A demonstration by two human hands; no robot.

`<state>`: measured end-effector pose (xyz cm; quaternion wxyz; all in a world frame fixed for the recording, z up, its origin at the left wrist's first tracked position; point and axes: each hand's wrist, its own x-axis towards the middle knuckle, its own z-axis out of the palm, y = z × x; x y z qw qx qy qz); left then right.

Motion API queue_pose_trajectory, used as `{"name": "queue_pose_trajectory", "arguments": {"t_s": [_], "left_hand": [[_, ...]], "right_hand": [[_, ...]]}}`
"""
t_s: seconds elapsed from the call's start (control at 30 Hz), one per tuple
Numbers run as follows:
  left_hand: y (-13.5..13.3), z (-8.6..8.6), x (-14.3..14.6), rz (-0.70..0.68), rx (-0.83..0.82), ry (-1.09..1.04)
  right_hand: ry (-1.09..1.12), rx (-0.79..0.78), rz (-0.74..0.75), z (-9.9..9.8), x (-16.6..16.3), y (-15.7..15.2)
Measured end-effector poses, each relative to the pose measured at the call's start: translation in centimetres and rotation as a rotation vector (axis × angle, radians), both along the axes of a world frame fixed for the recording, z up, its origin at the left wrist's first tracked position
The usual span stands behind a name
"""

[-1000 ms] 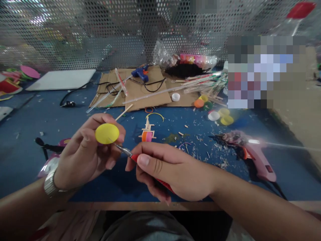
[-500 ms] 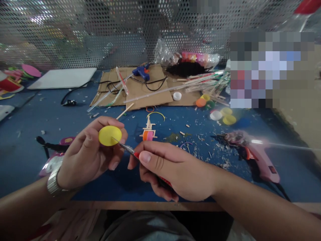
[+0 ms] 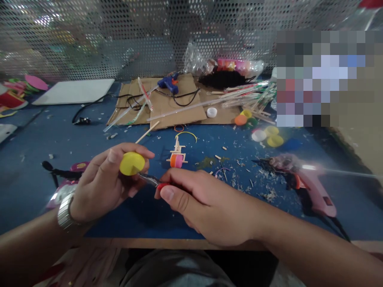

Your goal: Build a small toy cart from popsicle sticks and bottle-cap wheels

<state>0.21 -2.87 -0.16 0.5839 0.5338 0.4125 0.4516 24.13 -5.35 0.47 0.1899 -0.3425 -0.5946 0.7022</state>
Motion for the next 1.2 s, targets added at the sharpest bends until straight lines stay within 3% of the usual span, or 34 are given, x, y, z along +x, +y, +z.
{"name": "queue_pose_trajectory", "arguments": {"t_s": [0.3,0.53,0.8,0.93,1.0,1.1,1.13,1.2], "left_hand": [[0.2,0.0,0.0,0.018,0.004,0.161],[0.6,0.0,0.2,0.008,0.062,0.258],[0.7,0.1,0.4,-0.061,0.019,0.287],[0.6,0.1,0.4,-0.029,0.006,0.284],[0.4,0.1,0.3,0.008,0.052,0.283],[0.1,-0.1,0.1,0.061,0.127,0.244],[0.0,-0.2,0.0,0.069,0.144,0.236],[-0.1,-0.4,-0.1,0.068,0.182,0.239]], "right_hand": [[-0.336,0.495,0.045,1.0,-0.3,0.5],[-0.482,0.663,0.079,0.8,-0.3,0.5],[-0.637,0.897,0.114,0.3,-0.1,0.8],[-0.511,0.707,0.088,0.7,-0.1,0.7],[-0.331,0.425,0.061,0.8,-0.4,0.6],[-0.018,-0.14,0.064,0.7,-1.1,0.3],[0.039,-0.25,0.07,0.5,-1.3,0.3],[0.004,-0.159,0.058,0.3,-1.4,0.3]]}}
